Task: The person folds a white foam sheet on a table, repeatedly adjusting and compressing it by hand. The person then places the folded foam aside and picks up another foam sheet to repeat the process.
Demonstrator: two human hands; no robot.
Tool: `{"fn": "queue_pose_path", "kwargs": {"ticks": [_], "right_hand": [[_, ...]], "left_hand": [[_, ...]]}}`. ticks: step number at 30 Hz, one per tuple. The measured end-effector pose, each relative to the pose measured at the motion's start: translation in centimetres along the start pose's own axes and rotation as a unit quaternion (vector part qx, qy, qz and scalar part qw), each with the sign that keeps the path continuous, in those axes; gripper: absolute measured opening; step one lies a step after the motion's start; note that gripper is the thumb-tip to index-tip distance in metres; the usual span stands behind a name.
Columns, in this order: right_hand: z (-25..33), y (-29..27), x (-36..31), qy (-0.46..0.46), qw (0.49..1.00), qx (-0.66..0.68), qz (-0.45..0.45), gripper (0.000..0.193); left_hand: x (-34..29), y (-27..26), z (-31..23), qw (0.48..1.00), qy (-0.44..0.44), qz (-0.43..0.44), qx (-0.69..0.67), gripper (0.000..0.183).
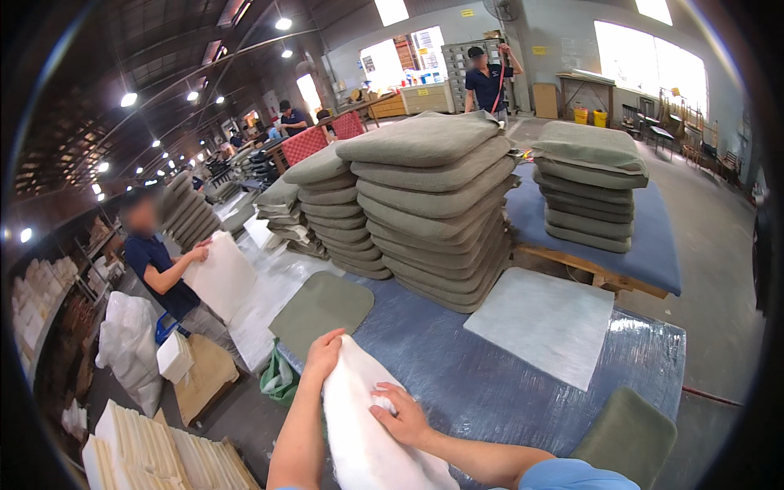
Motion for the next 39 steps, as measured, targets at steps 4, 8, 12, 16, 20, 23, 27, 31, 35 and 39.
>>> {"fn": "queue_pose_path", "kwargs": {"ticks": [4, 8, 12, 16, 20, 23, 27, 31, 35, 39], "right_hand": [[-0.3, -0.1, -0.8, 0.016, 0.999, 0.022, -0.025, 0.026], [-0.3, -0.3, -1.0, 0.064, 0.997, 0.039, -0.023, 0.021], [-0.3, -0.4, -1.1, 0.076, 0.995, 0.052, -0.044, 0.017], [-0.5, -0.3, -1.1, 0.085, 0.994, 0.061, -0.04, 0.019], [-0.7, -0.3, -1.1, 0.092, 0.993, 0.062, -0.031, 0.02], [-0.7, -0.2, -1.0, 0.091, 0.994, 0.063, -0.026, 0.02], [-0.8, 0.0, -0.9, 0.102, 0.993, 0.061, -0.009, 0.021], [-1.1, -0.1, -1.1, 0.097, 0.994, 0.055, -0.016, 0.021], [-1.2, 0.0, -1.2, 0.108, 0.993, 0.055, -0.012, 0.021], [-0.9, 0.1, -1.1, 0.105, 0.992, 0.068, -0.014, 0.022]], "left_hand": [[0.0, 0.1, -0.5, 1.0, 0.007, -0.01, 0.012, 0.038], [0.2, 0.0, -0.3, 1.0, 0.01, -0.008, 0.01, 0.038], [0.5, 0.1, -0.2, 1.0, 0.014, -0.003, 0.003, 0.038], [0.7, 0.0, 0.0, 1.0, 0.002, 0.006, 0.004, 0.039], [0.9, 0.3, 0.2, 1.0, -0.012, 0.008, -0.002, 0.039], [1.2, 0.0, 0.5, 1.0, -0.007, 0.01, -0.006, 0.039], [1.5, -0.5, 0.9, 1.0, -0.01, -0.002, 0.006, 0.04], [1.2, 0.0, 0.5, 1.0, -0.008, 0.005, 0.003, 0.04], [0.6, 0.1, 0.1, 1.0, -0.008, -0.002, 0.011, 0.04], [0.4, -0.3, 0.1, 1.0, -0.01, -0.005, 0.013, 0.039]]}}
Point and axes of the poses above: each hand's wrist, its own x-axis towards the middle knuckle, its own y-axis out of the palm, z = x × y, the point moved 5 cm from there along x, towards the middle knuckle, and after that the axes turned 12 degrees about -y, right-handed, at the moved point
